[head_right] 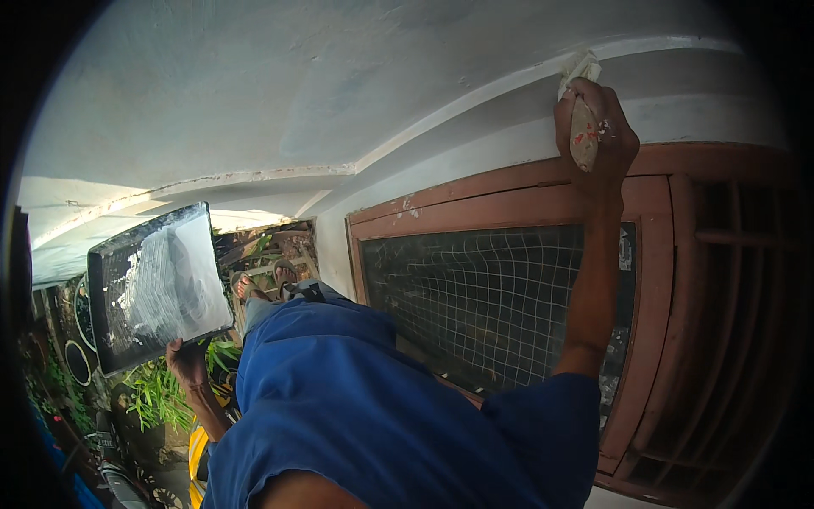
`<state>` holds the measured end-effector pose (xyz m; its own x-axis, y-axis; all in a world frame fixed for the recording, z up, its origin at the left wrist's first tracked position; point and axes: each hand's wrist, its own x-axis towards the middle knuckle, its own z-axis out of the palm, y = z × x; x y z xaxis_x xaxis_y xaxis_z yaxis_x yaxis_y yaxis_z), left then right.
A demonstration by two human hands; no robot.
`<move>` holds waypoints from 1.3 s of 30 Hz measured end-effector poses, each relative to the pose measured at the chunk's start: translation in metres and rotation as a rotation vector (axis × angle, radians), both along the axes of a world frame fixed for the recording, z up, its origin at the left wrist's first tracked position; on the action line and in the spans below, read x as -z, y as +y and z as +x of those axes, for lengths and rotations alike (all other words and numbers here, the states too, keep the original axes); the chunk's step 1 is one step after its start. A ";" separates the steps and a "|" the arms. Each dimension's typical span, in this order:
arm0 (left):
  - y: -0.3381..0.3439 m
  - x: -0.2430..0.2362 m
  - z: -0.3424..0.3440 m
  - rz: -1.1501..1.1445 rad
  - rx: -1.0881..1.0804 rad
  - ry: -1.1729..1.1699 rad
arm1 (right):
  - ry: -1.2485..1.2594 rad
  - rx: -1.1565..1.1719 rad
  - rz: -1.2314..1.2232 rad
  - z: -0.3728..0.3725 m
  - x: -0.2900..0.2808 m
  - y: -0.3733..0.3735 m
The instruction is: The person applies white paint to the junction of a ceiling and wall with a paint brush while holding a tray of paint by hand.
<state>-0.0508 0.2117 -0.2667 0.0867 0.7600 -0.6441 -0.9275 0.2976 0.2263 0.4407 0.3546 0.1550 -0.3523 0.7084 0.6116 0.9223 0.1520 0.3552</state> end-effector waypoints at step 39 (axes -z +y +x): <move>0.000 -0.008 0.000 -0.104 -0.028 -0.018 | 0.384 -0.089 -0.050 -0.012 0.284 0.022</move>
